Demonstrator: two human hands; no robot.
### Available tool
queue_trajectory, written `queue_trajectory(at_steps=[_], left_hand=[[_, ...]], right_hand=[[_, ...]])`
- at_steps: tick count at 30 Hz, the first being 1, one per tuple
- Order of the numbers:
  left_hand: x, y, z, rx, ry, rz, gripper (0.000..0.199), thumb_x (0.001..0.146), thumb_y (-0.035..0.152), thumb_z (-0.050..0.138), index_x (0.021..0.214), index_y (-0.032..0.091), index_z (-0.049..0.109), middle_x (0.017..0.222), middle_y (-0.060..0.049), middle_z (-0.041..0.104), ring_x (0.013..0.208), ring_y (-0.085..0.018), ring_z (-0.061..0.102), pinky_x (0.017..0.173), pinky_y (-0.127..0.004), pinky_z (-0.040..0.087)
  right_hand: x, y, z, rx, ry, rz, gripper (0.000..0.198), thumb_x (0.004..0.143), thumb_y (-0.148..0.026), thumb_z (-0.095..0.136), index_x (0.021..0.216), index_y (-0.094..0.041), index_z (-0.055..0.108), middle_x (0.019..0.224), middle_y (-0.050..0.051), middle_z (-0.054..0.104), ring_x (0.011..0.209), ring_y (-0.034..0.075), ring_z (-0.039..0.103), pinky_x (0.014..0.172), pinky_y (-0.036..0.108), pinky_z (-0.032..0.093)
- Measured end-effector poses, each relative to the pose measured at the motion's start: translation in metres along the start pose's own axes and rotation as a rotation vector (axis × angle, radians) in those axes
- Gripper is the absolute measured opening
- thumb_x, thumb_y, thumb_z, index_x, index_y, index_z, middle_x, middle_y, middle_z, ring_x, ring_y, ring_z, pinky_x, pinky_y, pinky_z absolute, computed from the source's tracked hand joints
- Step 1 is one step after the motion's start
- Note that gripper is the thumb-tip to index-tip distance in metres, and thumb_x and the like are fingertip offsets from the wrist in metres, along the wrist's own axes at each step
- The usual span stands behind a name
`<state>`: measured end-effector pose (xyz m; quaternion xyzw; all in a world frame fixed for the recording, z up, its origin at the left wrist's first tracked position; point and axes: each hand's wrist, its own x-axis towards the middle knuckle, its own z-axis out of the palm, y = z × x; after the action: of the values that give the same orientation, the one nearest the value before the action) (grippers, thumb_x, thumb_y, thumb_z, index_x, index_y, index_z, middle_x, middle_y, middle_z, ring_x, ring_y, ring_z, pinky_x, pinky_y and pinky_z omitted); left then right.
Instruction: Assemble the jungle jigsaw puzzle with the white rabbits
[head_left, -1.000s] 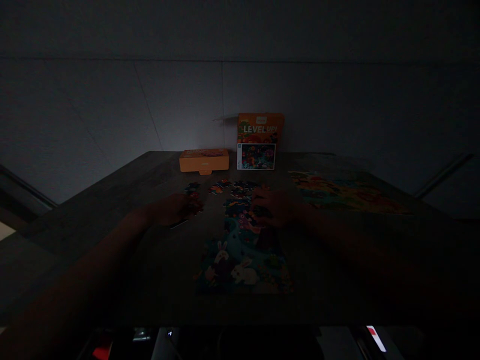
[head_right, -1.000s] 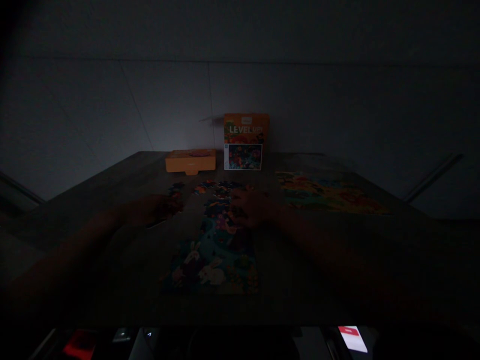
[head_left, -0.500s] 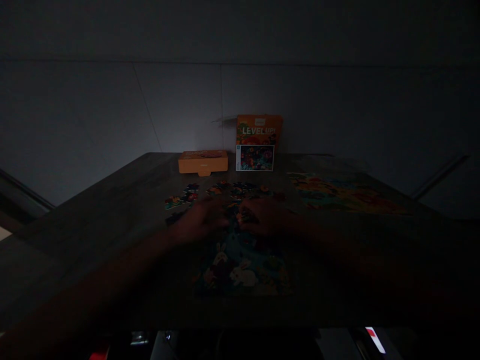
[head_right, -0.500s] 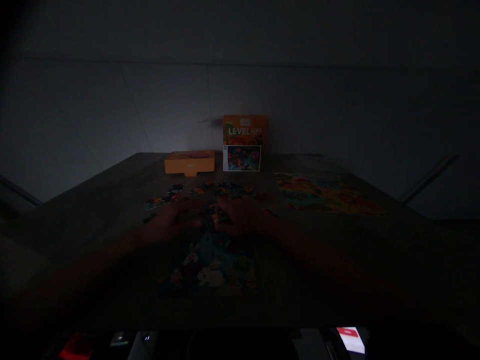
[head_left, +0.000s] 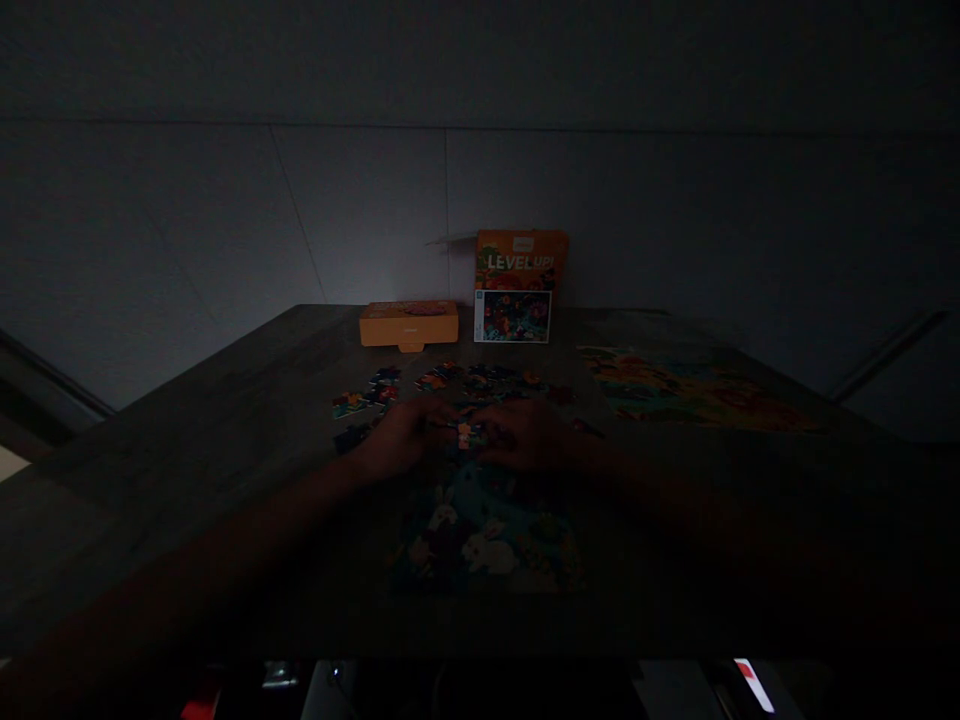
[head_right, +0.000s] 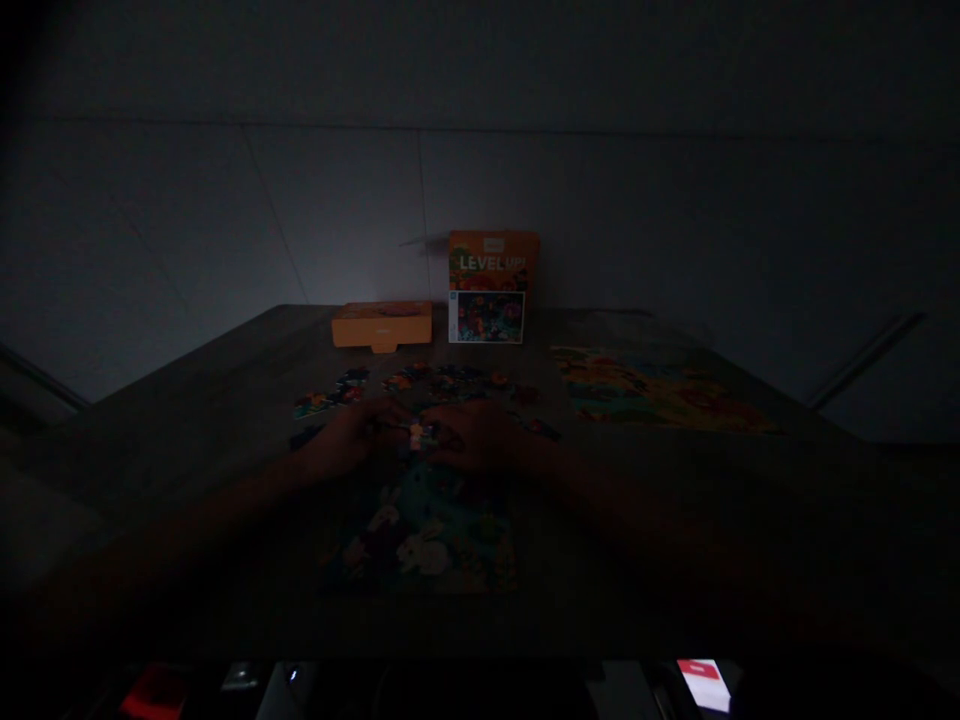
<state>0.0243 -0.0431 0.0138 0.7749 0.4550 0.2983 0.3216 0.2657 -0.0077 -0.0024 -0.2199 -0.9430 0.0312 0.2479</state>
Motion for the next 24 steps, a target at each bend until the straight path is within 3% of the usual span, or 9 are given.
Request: queue_trajectory(at_steps=[6, 8, 12, 15, 19, 24], left_hand=[[0.005, -0.009, -0.006, 0.101, 0.057, 0.026, 0.014, 0.080, 0.031, 0.061, 0.079, 0.017, 0.063, 0.081, -0.005, 0.070, 0.079, -0.021, 0.066, 0.069, -0.030, 0.051], [0.007, -0.014, -0.014, 0.110, 0.147, 0.009, 0.013, 0.080, 0.030, 0.060, 0.078, 0.017, 0.062, 0.080, -0.006, 0.069, 0.077, -0.021, 0.066, 0.068, -0.031, 0.052], [0.006, -0.016, -0.037, 0.054, 0.391, -0.176, 0.018, 0.084, 0.034, 0.055, 0.088, 0.017, 0.058, 0.076, -0.006, 0.069, 0.057, -0.019, 0.065, 0.052, -0.030, 0.051], [0.004, -0.015, -0.046, 0.093, 0.486, -0.196, 0.016, 0.083, 0.032, 0.056, 0.085, 0.017, 0.058, 0.080, -0.006, 0.070, 0.062, -0.019, 0.067, 0.052, -0.028, 0.052], [0.004, -0.019, -0.044, 0.008, 0.450, -0.224, 0.014, 0.084, 0.031, 0.055, 0.087, 0.018, 0.057, 0.077, -0.005, 0.070, 0.057, -0.018, 0.066, 0.049, -0.028, 0.051], [0.006, -0.029, -0.039, -0.047, 0.378, -0.194, 0.018, 0.084, 0.036, 0.056, 0.091, 0.019, 0.057, 0.069, -0.003, 0.068, 0.052, -0.018, 0.064, 0.048, -0.028, 0.050]], right_hand=[[-0.001, 0.003, 0.002, -0.028, 0.002, 0.024, 0.051, 0.083, -0.048, 0.066, 0.124, -0.017, 0.061, 0.093, 0.008, 0.073, 0.082, 0.021, 0.067, 0.071, 0.029, 0.048], [-0.002, 0.006, 0.002, -0.046, -0.002, 0.067, 0.051, 0.085, -0.046, 0.064, 0.127, -0.016, 0.059, 0.091, 0.008, 0.073, 0.079, 0.020, 0.067, 0.067, 0.028, 0.046], [-0.001, 0.012, 0.001, -0.107, -0.021, 0.144, 0.048, 0.089, -0.042, 0.058, 0.129, -0.014, 0.058, 0.088, 0.007, 0.072, 0.072, 0.018, 0.065, 0.063, 0.027, 0.044], [0.000, 0.011, 0.000, -0.114, -0.033, 0.131, 0.045, 0.090, -0.038, 0.057, 0.128, -0.014, 0.059, 0.096, 0.009, 0.072, 0.078, 0.019, 0.066, 0.067, 0.028, 0.046], [0.000, 0.008, -0.001, -0.104, -0.032, 0.069, 0.040, 0.094, -0.038, 0.052, 0.127, -0.019, 0.062, 0.116, 0.011, 0.068, 0.089, 0.019, 0.066, 0.074, 0.029, 0.048], [0.000, 0.008, -0.002, -0.131, -0.040, 0.009, 0.041, 0.095, -0.042, 0.050, 0.128, -0.022, 0.062, 0.111, 0.011, 0.067, 0.085, 0.019, 0.064, 0.071, 0.029, 0.049]])
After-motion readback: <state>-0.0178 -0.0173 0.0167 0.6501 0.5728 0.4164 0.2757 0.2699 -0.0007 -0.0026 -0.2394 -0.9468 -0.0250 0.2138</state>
